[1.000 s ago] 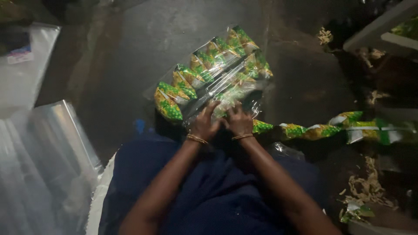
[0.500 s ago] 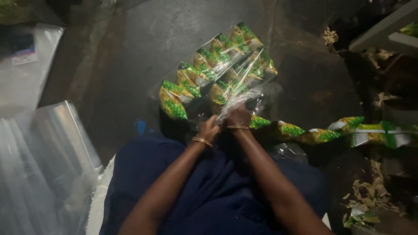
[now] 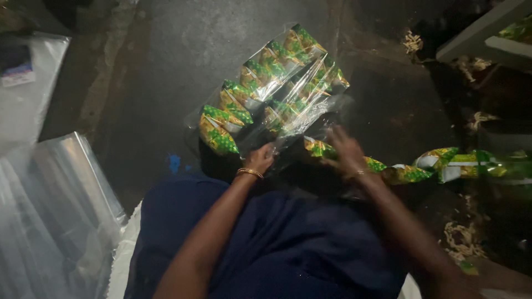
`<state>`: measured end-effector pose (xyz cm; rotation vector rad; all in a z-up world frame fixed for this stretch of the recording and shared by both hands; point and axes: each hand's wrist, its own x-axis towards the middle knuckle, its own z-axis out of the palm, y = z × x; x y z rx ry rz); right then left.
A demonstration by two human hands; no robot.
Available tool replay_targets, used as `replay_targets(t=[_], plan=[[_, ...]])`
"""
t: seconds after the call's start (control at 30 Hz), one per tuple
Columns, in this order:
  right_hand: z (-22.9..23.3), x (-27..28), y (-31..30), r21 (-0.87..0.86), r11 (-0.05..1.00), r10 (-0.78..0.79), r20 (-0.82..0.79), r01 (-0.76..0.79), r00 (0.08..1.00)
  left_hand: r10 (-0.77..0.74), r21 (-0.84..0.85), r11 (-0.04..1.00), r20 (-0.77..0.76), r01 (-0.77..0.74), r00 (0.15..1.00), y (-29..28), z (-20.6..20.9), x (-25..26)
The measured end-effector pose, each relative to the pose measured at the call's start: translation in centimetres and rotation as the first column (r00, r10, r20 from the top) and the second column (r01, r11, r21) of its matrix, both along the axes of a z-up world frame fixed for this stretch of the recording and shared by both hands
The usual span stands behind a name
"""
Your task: The person places individual snack packets into a large clear plastic bag, arranging them in rows. The person then folds the top of the bag to close it and continues to add more packets.
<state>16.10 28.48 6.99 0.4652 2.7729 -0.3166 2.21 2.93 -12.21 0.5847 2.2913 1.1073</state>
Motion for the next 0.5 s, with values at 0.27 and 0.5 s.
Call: replay_targets(t=[0.27,0.5], plan=[[4.1,6.7,5.0,0.172,0.985,-0.054,0.407,-0.019,0.912,0.019,0.124,0.992,0.006,-0.02,1.0,-0.8,0.2,-0.4],[-0.5,-0.3,-3.8,0.278,0.679,0.701,0.029,-0.679,0.713,0.019,0.043,0.999,0.04,-0.02,0.999,-0.6,-0.4,-0.3]])
